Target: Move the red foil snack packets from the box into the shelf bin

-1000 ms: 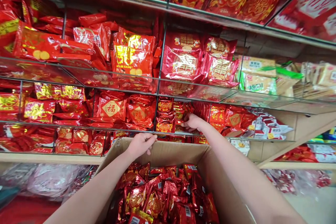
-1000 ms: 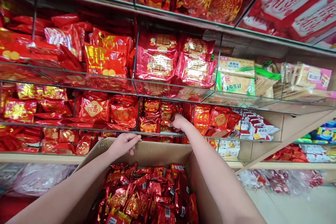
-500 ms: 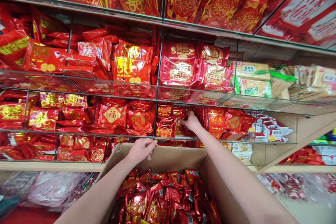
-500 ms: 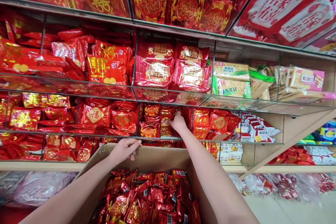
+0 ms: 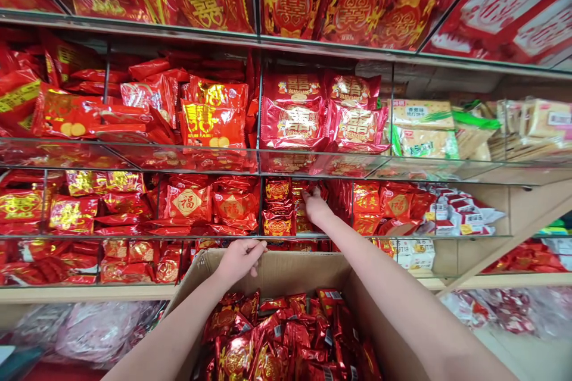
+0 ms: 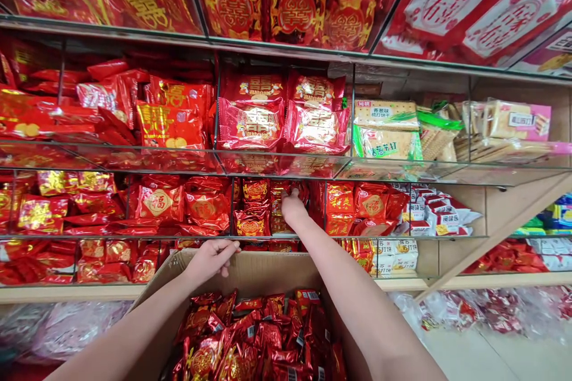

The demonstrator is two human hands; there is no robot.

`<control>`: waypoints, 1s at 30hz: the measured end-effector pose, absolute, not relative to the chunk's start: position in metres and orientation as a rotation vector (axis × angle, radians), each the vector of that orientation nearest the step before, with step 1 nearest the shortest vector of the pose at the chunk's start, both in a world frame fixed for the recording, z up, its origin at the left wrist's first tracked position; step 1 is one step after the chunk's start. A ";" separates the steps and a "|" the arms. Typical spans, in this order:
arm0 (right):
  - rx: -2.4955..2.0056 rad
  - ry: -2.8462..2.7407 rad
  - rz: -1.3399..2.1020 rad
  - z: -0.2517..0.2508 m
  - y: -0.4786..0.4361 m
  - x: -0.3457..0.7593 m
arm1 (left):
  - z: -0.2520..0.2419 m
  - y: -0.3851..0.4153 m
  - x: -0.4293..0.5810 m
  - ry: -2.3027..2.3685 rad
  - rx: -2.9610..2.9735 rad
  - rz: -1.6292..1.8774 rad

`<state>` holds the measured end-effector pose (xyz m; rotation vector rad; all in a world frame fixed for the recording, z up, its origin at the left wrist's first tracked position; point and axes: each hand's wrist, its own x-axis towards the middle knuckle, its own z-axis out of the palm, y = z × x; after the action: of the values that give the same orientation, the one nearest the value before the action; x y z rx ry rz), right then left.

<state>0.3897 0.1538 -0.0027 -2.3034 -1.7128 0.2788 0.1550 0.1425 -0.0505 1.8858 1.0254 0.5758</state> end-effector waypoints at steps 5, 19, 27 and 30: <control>-2.323 -1.734 0.231 0.001 0.150 0.393 | -0.051 0.144 0.155 1.020 1.879 0.561; -2.118 -1.824 -0.066 0.022 0.094 0.383 | -0.043 0.144 0.151 0.980 1.922 0.455; -1.752 -2.127 -0.258 -0.013 -0.015 0.409 | -0.055 0.099 0.149 0.956 2.457 0.047; -1.846 -2.129 -0.200 -0.040 -0.042 0.425 | -0.064 0.079 0.141 0.928 2.521 -0.283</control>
<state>0.4253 -0.0421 -0.0404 -1.8463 -2.1291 -0.2003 0.1410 0.0792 -0.0637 2.5209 0.9284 -0.2831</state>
